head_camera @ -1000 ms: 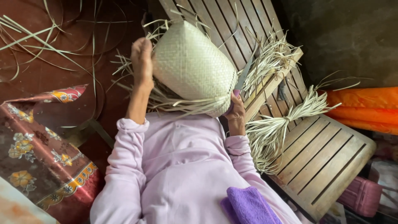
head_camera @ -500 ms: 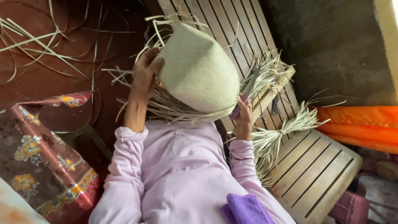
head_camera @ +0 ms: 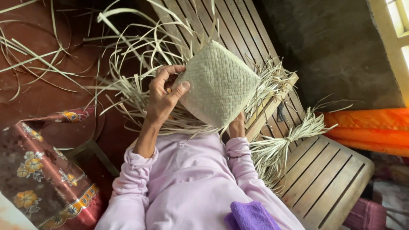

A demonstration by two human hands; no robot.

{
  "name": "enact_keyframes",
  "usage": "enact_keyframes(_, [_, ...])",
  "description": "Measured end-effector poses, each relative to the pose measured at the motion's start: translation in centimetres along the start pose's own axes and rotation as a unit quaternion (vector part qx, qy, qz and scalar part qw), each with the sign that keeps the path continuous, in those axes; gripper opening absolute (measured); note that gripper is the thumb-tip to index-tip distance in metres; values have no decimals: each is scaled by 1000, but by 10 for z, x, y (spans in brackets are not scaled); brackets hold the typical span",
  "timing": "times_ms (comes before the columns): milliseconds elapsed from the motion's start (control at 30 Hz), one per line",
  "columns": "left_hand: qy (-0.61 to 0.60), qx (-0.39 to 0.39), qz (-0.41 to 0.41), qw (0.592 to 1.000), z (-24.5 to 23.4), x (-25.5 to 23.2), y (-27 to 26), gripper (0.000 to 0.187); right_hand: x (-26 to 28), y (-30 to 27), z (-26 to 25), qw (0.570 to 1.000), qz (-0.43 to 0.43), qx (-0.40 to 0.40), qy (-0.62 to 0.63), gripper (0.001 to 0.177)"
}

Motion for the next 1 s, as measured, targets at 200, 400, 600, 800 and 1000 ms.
enact_keyframes(200, [49,-22,0,999,15,15,-5,42,16,-20,-10,999,-15,-12,26,38])
enact_keyframes(400, [115,9,-4,993,23,0,-12,81,26,-39,-30,998,-24,-21,45,39])
enact_keyframes(600, [206,46,-33,977,22,-11,-13,82,56,-86,-42,997,-34,-25,60,39])
enact_keyframes(800, [214,65,-24,974,21,-4,-13,71,68,-106,-68,996,-44,-29,77,40])
enact_keyframes(1000, [236,37,-1,971,29,4,-16,62,70,-118,-95,993,-55,-33,97,40])
Point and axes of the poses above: each hand's wrist, its own y-axis towards the middle knuckle, its own z-axis out of the palm, x = y × z, the point moved 1 cm from there along y, towards the middle knuckle, and after that the axes turned 4 degrees about y, right-handed, at the moved point
